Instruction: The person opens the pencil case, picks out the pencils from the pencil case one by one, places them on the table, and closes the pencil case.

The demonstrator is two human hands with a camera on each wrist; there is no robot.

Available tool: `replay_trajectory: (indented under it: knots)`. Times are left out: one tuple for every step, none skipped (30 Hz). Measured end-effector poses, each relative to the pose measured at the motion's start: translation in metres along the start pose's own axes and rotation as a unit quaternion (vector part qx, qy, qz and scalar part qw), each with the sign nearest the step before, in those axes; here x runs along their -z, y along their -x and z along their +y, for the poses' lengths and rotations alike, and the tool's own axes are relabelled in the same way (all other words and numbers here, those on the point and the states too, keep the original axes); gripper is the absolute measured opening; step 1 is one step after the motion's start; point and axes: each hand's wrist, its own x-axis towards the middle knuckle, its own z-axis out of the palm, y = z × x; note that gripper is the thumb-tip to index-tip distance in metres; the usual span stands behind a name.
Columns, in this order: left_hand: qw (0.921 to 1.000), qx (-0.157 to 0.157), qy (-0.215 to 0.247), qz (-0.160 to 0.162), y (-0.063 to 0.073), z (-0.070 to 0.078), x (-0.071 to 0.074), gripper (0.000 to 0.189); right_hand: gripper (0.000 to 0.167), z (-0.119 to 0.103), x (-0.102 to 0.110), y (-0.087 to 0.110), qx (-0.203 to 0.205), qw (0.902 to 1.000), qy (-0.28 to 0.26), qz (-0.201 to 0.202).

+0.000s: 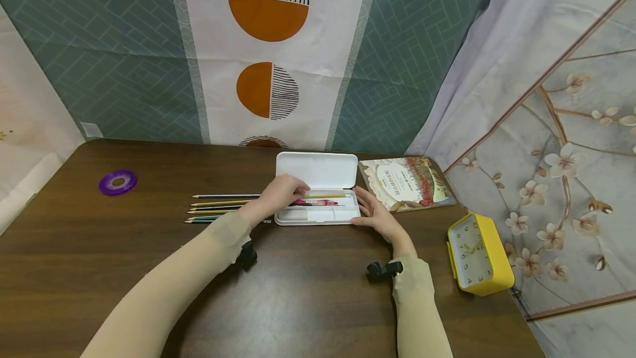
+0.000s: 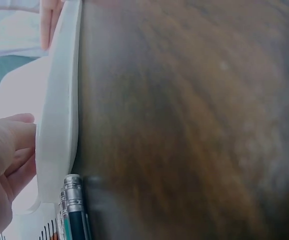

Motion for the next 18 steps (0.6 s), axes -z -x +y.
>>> replay_trajectory:
  knots:
    - [1.0000,0.001,0.000,0.002,-0.0001,0.0000,-0.0004,0.021,0.095,0.0000,-0.0001,0.0000,-0.001,1.0000,0.000,0.000]
    - [1.0000,0.003,0.001,0.005,-0.0002,0.0002,-0.0008,0.021,0.095,-0.0007,-0.0001,0.0002,-0.001,1.0000,0.001,0.000]
    - [1.0000,0.004,0.001,0.007,-0.0004,0.0005,-0.0012,0.021,0.095,-0.0010,-0.0002,0.0002,-0.001,1.0000,0.000,0.001]
    - [0.9999,0.004,0.001,0.010,-0.0008,0.0009,-0.0015,0.021,0.094,-0.0016,-0.0001,0.0006,0.001,1.0000,0.001,0.001]
    - [0.9999,0.005,0.000,0.012,-0.0013,0.0011,-0.0020,0.020,0.094,-0.0017,-0.0001,0.0008,0.001,1.0000,0.001,0.001]
    - [0.9999,0.008,0.001,0.014,-0.0017,0.0016,-0.0024,0.020,0.094,-0.0018,0.0000,0.0008,0.002,1.0000,0.001,0.002]
    - [0.9998,0.009,0.001,0.015,-0.0021,0.0019,-0.0028,0.020,0.094,-0.0018,-0.0001,0.0009,0.002,1.0000,0.000,0.002]
    - [0.9998,0.010,0.002,0.016,-0.0025,0.0023,-0.0031,0.020,0.094,-0.0017,-0.0001,0.0010,0.002,1.0000,0.000,0.002]
    - [0.9998,0.011,0.002,0.016,-0.0027,0.0026,-0.0034,0.020,0.094,-0.0013,-0.0001,0.0010,0.001,1.0000,-0.001,0.002]
    - [0.9998,0.013,0.003,0.016,-0.0028,0.0028,-0.0036,0.020,0.095,-0.0010,-0.0001,0.0010,0.000,1.0000,-0.001,0.002]
    - [0.9998,0.015,0.004,0.015,-0.0028,0.0030,-0.0038,0.020,0.095,-0.0003,-0.0003,0.0008,-0.002,1.0000,-0.003,0.002]
    - [0.9997,0.016,0.005,0.015,-0.0028,0.0032,-0.0039,0.020,0.095,-0.0002,-0.0003,0.0008,-0.002,1.0000,-0.003,0.002]
    - [0.9997,0.017,0.007,0.014,-0.0027,0.0034,-0.0039,0.020,0.095,-0.0001,-0.0004,0.0009,-0.001,1.0000,-0.002,0.001]
    - [0.9997,0.019,0.009,0.014,-0.0027,0.0036,-0.0039,0.020,0.095,0.0003,-0.0004,0.0008,-0.001,1.0000,-0.003,0.001]
    - [0.9996,0.020,0.011,0.013,-0.0026,0.0038,-0.0040,0.020,0.095,0.0004,-0.0005,0.0007,0.000,1.0000,-0.003,0.001]
    - [0.9996,0.022,0.013,0.012,-0.0026,0.0039,-0.0040,0.020,0.095,0.0005,-0.0006,0.0006,0.002,1.0000,-0.004,0.001]
    - [0.9996,0.022,0.014,0.012,-0.0027,0.0040,-0.0038,0.020,0.094,0.0004,-0.0007,0.0006,0.003,1.0000,-0.004,0.001]
    - [0.9996,0.022,0.015,0.012,-0.0027,0.0041,-0.0038,0.020,0.094,0.0005,-0.0007,0.0005,0.004,1.0000,-0.004,0.001]
